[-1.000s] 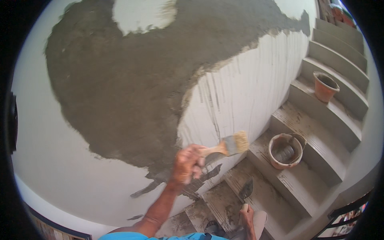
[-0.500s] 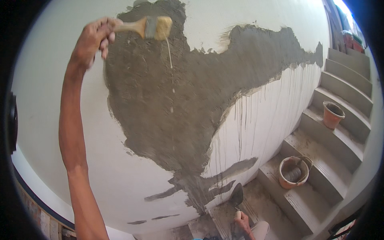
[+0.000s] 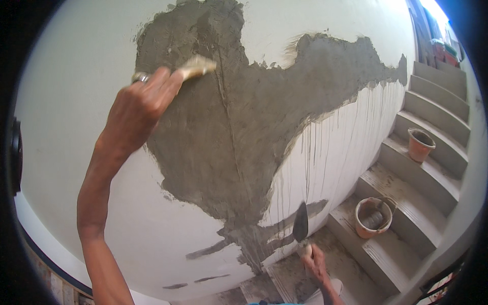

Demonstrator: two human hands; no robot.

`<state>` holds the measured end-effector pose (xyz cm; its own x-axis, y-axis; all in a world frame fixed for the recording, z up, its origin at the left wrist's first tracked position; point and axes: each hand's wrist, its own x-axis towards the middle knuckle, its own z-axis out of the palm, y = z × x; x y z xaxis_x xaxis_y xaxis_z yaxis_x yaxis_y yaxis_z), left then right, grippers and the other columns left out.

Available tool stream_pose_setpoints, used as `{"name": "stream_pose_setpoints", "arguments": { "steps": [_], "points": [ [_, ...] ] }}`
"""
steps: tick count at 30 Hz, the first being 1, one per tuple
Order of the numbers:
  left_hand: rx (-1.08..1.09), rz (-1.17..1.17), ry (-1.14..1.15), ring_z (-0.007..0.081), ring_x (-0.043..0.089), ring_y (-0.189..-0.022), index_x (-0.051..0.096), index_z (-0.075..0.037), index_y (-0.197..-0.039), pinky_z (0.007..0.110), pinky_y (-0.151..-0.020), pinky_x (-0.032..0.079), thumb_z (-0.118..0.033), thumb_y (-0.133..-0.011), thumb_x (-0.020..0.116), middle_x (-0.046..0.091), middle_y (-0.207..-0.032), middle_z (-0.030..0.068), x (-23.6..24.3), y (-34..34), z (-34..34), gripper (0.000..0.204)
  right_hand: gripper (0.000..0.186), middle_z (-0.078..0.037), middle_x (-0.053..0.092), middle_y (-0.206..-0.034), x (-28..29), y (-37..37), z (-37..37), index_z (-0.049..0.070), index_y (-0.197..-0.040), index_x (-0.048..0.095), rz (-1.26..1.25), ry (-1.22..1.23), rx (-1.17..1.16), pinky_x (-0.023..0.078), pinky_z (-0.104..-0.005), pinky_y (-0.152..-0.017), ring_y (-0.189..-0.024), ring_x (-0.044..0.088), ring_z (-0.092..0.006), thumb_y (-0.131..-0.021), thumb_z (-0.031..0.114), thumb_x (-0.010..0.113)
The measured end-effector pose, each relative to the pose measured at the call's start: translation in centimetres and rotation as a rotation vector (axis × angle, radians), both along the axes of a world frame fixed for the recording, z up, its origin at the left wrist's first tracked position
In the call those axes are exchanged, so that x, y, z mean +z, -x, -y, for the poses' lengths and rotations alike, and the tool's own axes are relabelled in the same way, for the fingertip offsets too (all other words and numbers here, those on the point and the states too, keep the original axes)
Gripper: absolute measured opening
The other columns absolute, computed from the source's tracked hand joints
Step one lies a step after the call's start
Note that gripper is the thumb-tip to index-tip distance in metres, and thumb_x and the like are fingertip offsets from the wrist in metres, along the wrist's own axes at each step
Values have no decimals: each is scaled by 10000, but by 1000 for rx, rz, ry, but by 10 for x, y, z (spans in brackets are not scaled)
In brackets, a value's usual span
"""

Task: The person applies plaster to a curved wall using a trowel and a brush. They repeatedly scoop plaster from a bucket and spread it across the surface, smoothing the material with the trowel.

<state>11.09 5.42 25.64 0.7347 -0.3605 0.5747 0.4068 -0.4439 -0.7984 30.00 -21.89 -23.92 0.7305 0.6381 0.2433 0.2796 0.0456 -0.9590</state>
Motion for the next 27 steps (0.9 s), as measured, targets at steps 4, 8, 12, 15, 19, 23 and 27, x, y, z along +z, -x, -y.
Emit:
{"name": "stream_pose_setpoints", "arguments": {
  "steps": [4,8,12,15,19,23,27],
  "points": [
    [-77,-28,414,266,578,-614,635,9,-1158,382,-567,473,53,-869,628,590,-828,121,-42,70,12,292,276,-187,574,-806,123,-41,-38,12,-1014,557,524,156,-157,484,-424,-650,-724,619,-298,-783,104,676],
    [-276,37,787,246,553,-591,669,8,-1046,357,-533,449,-90,-918,646,598,-744,127,-94,111,10,163,309,-137,627,-890,262,-87,-50,73,-1064,573,1160,110,-537,505,-453,-655,-775,641,-360,-774,55,676],
    [-227,216,1178,137,502,-521,671,13,-1033,264,-434,411,-326,-1007,581,556,-692,74,-117,174,16,351,351,-119,656,-993,358,-106,-112,103,-1139,542,1340,2,-569,533,-439,-704,-822,675,-330,-805,60,639],
    [-294,396,1208,48,440,-519,669,2,-1102,210,-403,367,-370,-1048,513,482,-682,8,-103,180,18,406,345,-146,658,-1025,398,-103,-143,97,-1186,530,1255,-93,-542,527,-467,-741,-855,680,-358,-853,92,622],
    [-568,590,1093,25,379,-539,664,-9,-1164,199,-425,379,-334,-1059,497,453,-716,-19,-58,132,5,381,314,-179,666,-1024,440,-86,-165,86,-1182,524,1267,-179,-633,512,-500,-757,-886,680,-388,-881,120,607],
    [-912,500,1146,56,403,-529,673,17,-1103,208,-429,408,-246,-1034,517,517,-729,10,17,83,-7,314,300,-211,684,-920,471,-65,-162,67,-1137,528,1058,-146,-665,498,-519,-766,-892,671,-416,-863,158,613],
    [-1046,336,1108,44,410,-532,667,31,-1123,234,-416,456,-270,-1012,546,528,-734,7,72,34,-46,343,314,-212,689,-931,455,-67,-168,65,-1135,543,959,-179,-540,499,-519,-780,-904,673,-417,-849,174,610]
  ]
}}
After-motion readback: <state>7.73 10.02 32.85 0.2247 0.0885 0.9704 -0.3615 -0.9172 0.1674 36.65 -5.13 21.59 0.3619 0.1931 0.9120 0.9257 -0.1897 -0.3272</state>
